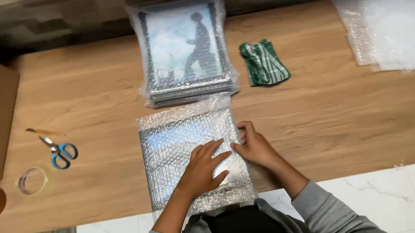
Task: The person places a picture frame onto a sheet of bubble wrap, uses scissors to cut pieces of adhesive tape, and wraps the frame in the bubble wrap by folding the edges and securing them with the tape.
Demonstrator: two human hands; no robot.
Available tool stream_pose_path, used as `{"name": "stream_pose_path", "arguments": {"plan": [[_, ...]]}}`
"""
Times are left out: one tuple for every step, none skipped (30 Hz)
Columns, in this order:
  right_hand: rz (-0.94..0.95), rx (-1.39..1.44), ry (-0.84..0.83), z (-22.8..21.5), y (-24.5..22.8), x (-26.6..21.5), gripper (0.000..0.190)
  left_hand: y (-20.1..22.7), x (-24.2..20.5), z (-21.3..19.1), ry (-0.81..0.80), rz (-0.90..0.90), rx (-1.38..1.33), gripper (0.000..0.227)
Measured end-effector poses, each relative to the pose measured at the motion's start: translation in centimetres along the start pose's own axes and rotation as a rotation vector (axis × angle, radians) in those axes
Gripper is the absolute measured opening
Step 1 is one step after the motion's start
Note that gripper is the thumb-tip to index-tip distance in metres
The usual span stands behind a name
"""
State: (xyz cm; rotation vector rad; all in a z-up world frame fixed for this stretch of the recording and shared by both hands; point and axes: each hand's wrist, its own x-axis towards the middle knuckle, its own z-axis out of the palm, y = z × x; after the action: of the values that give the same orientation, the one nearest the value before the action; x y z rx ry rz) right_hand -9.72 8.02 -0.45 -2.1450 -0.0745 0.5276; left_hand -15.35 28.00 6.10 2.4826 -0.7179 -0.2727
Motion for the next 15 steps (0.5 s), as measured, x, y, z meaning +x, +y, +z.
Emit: {"name": "stream_pose_path", "arguments": {"plan": [[-0.008, -0.009, -0.023, 0.2, -1.6, -0.3, 0.056, -0.5, -0.5, -0.1, 0.011, -0.023, -0.006, 0.043], [-0.019, -0.029, -0.022, 0.3, -3.2, -0.5, 0.055, -1.0, -0.9, -0.2, 0.037, -0.014, -0.01, 0.042], [-0.024, -0.046, -0.019, 0.4, -4.8, -0.9, 0.053, -1.4, -1.2, -0.3, 0.059, -0.001, -0.016, 0.042], [-0.027, -0.053, -0.04, 0.6, -4.7, -0.8, 0.053, -1.8, -1.5, -0.2, 0.065, -0.022, -0.024, 0.042], [-0.098, -0.114, -0.003, 0.7, -4.5, -0.7, 0.054, -2.1, -1.8, -0.1, 0.082, -0.012, -0.026, 0.043], [-0.17, -0.173, 0.033, 0.8, -4.3, -0.6, 0.054, -2.4, -1.9, 0.0, 0.098, -0.002, -0.027, 0.044], [-0.167, -0.177, 0.023, 0.7, -4.6, -0.4, 0.054, -2.6, -2.0, 0.1, 0.099, -0.011, -0.036, 0.044], [-0.191, -0.213, 0.014, 0.5, -4.8, -0.2, 0.056, -2.7, -2.1, 0.2, 0.111, -0.003, -0.042, 0.044], [-0.214, -0.246, 0.009, 0.3, -5.0, -0.1, 0.059, -2.9, -2.0, 0.3, 0.12, 0.008, -0.048, 0.043], [-0.208, -0.249, 0.003, -0.3, -5.9, -0.3, 0.059, -3.0, -2.1, 0.5, 0.118, 0.004, -0.055, 0.043], [-0.313, -0.312, -0.03, -1.0, -6.7, -0.4, 0.063, -3.2, -2.1, 0.6, 0.126, 0.015, -0.051, 0.044], [-0.418, -0.375, -0.063, -1.6, -7.6, -0.5, 0.068, -3.3, -2.1, 0.7, 0.134, 0.026, -0.047, 0.044], [-0.414, -0.377, -0.067, -2.0, -7.7, 0.0, 0.068, -3.4, -2.1, 0.7, 0.133, 0.024, -0.053, 0.044], [-0.51, -0.472, -0.099, -2.3, -7.7, 0.5, 0.066, -3.5, -2.1, 0.8, 0.137, 0.036, -0.038, 0.045], [-0.606, -0.567, -0.131, -2.6, -7.7, 0.9, 0.065, -3.6, -2.1, 0.8, 0.139, 0.049, -0.024, 0.045]]}}
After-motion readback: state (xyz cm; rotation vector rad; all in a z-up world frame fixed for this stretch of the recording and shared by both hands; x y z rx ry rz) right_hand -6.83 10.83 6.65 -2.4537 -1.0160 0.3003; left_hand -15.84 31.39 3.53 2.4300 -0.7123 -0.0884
